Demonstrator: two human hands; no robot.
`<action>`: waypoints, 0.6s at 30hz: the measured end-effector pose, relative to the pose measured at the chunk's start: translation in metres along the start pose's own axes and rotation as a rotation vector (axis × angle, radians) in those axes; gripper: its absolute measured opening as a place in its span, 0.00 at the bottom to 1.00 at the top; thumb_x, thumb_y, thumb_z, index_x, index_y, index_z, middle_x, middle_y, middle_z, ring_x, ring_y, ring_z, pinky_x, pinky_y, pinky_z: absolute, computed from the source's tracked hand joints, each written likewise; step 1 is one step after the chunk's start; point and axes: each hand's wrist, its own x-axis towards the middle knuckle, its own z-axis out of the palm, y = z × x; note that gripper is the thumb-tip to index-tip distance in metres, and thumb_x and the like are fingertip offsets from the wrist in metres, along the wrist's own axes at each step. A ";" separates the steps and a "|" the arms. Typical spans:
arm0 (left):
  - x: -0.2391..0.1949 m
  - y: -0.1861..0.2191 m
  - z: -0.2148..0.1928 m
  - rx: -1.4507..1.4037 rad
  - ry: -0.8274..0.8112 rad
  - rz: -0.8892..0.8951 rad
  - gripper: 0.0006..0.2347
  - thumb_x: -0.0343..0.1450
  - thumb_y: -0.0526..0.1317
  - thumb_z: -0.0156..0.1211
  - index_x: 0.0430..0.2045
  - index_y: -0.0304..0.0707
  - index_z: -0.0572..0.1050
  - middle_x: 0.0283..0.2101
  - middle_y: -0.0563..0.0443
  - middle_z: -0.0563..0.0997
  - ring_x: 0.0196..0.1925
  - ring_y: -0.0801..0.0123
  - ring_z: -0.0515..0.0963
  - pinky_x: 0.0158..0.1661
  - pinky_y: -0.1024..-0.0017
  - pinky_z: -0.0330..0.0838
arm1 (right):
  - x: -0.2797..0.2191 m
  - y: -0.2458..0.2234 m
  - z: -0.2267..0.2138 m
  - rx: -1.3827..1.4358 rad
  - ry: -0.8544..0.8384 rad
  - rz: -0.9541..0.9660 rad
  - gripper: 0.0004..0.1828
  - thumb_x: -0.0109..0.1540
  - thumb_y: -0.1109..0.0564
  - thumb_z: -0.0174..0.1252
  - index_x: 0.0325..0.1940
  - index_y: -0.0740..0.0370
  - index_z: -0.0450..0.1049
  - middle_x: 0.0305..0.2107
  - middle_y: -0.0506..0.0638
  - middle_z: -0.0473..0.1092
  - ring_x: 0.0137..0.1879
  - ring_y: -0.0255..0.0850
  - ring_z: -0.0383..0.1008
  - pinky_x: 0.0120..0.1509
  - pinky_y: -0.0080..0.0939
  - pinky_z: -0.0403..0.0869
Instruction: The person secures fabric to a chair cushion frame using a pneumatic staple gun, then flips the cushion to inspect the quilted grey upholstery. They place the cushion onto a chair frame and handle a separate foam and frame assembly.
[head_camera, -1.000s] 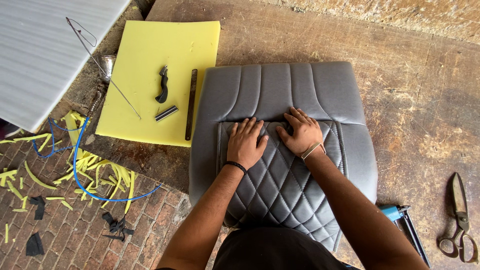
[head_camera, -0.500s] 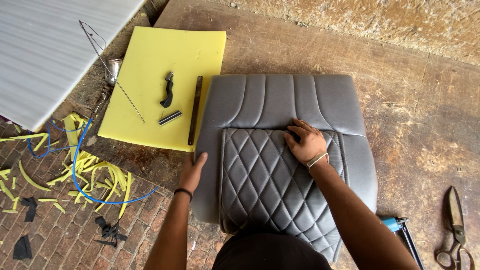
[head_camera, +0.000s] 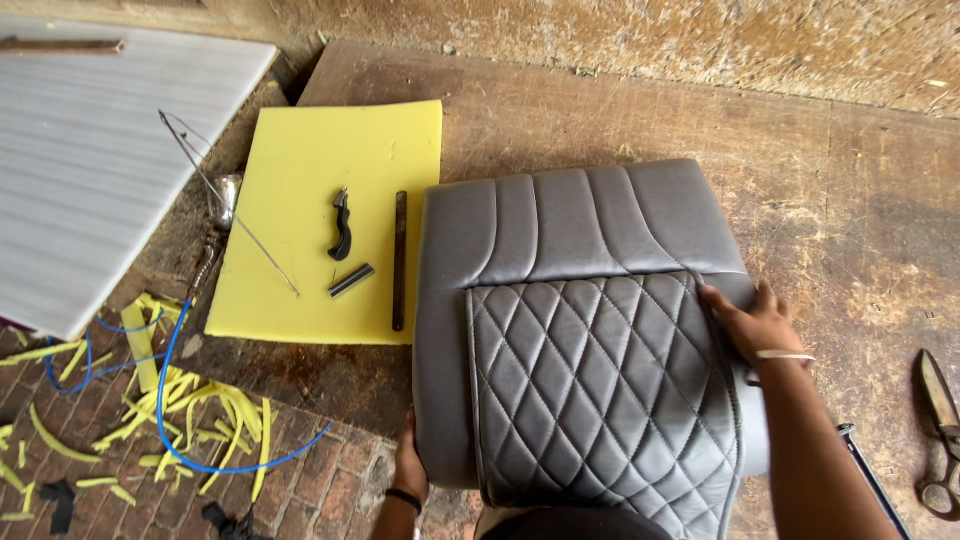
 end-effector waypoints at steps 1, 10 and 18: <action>-0.004 0.003 0.003 -0.029 0.014 0.013 0.41 0.66 0.69 0.40 0.72 0.45 0.56 0.73 0.39 0.63 0.73 0.46 0.64 0.69 0.46 0.59 | 0.010 0.014 -0.003 0.095 -0.040 0.035 0.60 0.56 0.21 0.55 0.82 0.57 0.49 0.72 0.70 0.57 0.74 0.65 0.61 0.76 0.63 0.63; -0.157 0.244 0.080 0.574 -0.186 0.512 0.49 0.55 0.66 0.63 0.69 0.35 0.57 0.70 0.33 0.67 0.72 0.47 0.66 0.66 0.48 0.61 | 0.040 0.037 -0.014 0.648 -0.184 -0.015 0.51 0.59 0.29 0.58 0.69 0.76 0.70 0.62 0.73 0.72 0.67 0.64 0.73 0.70 0.60 0.72; -0.376 0.515 0.299 1.601 -0.074 1.175 0.38 0.55 0.71 0.64 0.42 0.33 0.82 0.42 0.36 0.85 0.41 0.50 0.88 0.44 0.59 0.83 | -0.025 -0.007 -0.039 0.845 -0.376 -0.345 0.45 0.60 0.35 0.59 0.68 0.74 0.70 0.61 0.70 0.72 0.66 0.60 0.73 0.70 0.58 0.71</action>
